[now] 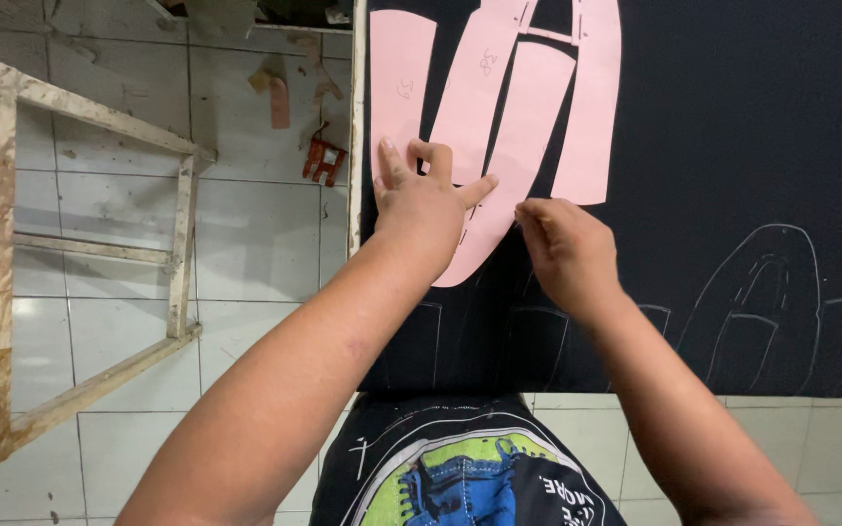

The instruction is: The person places pink paper shoe-pattern templates on a black fabric surface and uses a small pencil to trace the outlines. They reposition the templates multiple times to align with pre-drawn lines on the fabric and continue tracing each section.

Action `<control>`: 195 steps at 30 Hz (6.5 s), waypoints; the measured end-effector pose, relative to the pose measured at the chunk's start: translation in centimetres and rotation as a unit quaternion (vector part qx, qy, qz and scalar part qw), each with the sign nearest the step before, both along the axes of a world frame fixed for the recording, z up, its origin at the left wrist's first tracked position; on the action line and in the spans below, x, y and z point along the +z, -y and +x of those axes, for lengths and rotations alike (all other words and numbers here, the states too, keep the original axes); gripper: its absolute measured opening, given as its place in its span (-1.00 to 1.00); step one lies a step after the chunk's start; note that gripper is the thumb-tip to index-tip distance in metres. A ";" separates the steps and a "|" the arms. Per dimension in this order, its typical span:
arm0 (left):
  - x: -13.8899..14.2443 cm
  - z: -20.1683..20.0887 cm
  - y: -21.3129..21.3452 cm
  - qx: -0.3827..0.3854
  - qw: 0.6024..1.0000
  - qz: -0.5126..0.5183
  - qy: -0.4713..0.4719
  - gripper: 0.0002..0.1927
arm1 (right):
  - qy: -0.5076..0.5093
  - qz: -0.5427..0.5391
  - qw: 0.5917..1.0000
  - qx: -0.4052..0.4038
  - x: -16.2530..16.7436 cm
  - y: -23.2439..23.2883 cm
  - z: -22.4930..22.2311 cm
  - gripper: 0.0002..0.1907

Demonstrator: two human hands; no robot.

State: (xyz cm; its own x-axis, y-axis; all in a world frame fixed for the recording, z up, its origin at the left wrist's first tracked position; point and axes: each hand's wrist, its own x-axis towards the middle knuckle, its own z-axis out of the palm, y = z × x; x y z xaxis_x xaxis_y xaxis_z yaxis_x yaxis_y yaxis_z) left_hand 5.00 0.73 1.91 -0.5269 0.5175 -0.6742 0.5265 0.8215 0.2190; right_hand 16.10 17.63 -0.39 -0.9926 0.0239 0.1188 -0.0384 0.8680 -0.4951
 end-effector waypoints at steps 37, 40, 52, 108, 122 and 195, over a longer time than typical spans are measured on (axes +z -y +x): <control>-3.0 0.7 1.7 -0.105 0.974 0.101 -0.175 0.10 | 0.015 -0.073 0.993 0.095 1.2 4.6 5.1 -0.84; -2.6 0.7 2.2 -0.071 0.968 0.112 -0.213 0.16 | 0.025 -0.047 0.995 0.085 1.5 4.3 4.9 -0.86; -3.0 0.1 5.5 0.029 0.952 0.234 -0.194 0.19 | 0.030 -0.088 0.986 0.137 1.7 6.0 4.2 -0.90; -3.2 -0.7 7.7 0.068 0.972 0.209 -0.078 -0.27 | 0.000 -0.074 0.995 0.073 0.5 7.4 -4.8 -0.90; -2.5 -0.9 7.7 0.075 0.976 0.196 -0.056 -0.28 | 0.002 -0.021 0.992 0.124 1.2 8.0 -5.7 -0.91; -2.6 -0.1 4.1 0.052 0.979 0.155 -0.119 -0.27 | 0.045 -0.012 0.997 0.054 1.2 5.1 1.2 -0.93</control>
State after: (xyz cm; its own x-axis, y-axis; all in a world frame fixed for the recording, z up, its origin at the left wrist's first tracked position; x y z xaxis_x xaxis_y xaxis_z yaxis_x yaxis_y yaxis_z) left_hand 4.91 -3.40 -0.73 -0.7110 0.6130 -0.3445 0.5097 0.7868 0.3480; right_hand 17.30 12.52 0.85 -0.9962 -0.0814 0.0299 -0.0851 0.8494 -0.5208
